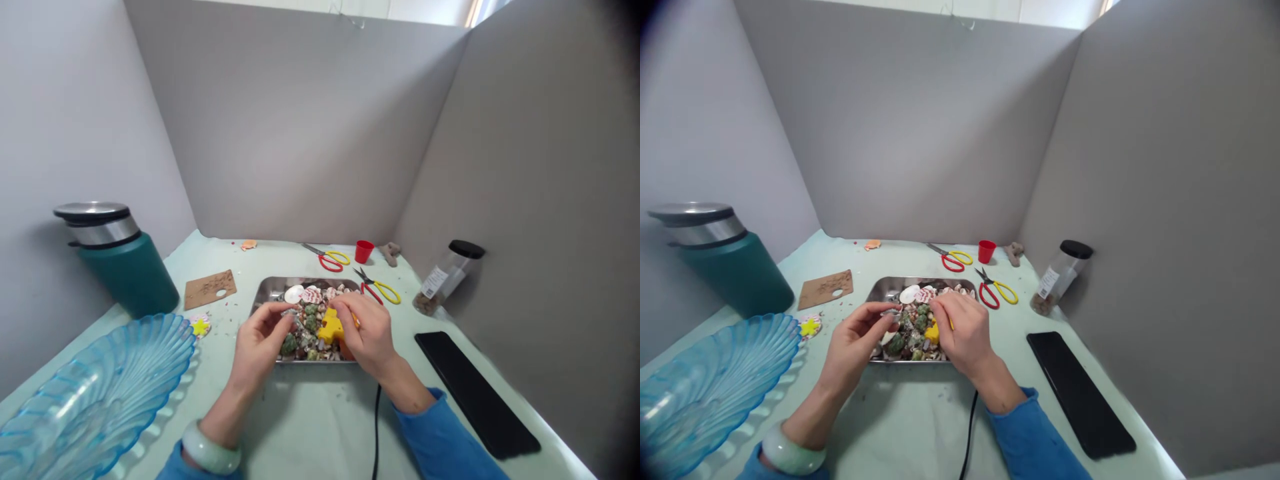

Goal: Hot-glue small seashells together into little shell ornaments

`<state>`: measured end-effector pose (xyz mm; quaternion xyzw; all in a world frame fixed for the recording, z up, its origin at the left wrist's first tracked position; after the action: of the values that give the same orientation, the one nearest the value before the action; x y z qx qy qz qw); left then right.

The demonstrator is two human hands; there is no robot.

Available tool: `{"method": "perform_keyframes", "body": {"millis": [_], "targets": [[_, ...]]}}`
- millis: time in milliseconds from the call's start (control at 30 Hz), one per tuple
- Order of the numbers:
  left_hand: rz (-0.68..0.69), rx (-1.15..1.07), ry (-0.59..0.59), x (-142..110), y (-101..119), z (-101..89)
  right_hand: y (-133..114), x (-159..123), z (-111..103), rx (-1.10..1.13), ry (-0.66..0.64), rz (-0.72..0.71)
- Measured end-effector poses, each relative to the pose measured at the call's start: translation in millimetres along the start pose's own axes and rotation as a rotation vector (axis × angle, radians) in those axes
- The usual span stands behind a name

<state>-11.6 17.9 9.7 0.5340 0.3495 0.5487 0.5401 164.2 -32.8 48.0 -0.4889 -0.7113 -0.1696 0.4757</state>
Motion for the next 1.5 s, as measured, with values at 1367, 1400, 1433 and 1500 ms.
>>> {"method": "perform_keyframes", "body": {"millis": [1367,1400,1433,1500], "targets": [[-0.061,-0.09,-0.152,-9,-2,18.0,-7,-6,16,0.106,-0.261,-0.095],[-0.054,-0.085,-0.161,-9,-2,18.2,-8,-6,17,0.106,-0.266,-0.104],[-0.05,-0.084,-0.169,-9,-2,18.2,-8,-7,18,0.104,-0.27,-0.107],[-0.044,-0.097,-0.176,-9,-3,17.9,-8,-7,19,0.096,-0.272,-0.109]]}}
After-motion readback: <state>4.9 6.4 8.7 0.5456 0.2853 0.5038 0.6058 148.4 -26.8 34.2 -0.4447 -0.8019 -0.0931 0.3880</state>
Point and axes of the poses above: each hand's wrist, its own x-axis towards the middle knuckle, its own z-axis out of the palm, y = z × x, the point moved 5 cm from there along x, towards the middle knuckle, and after that the axes turned 9 degrees about -x, right-handed, at the moved point
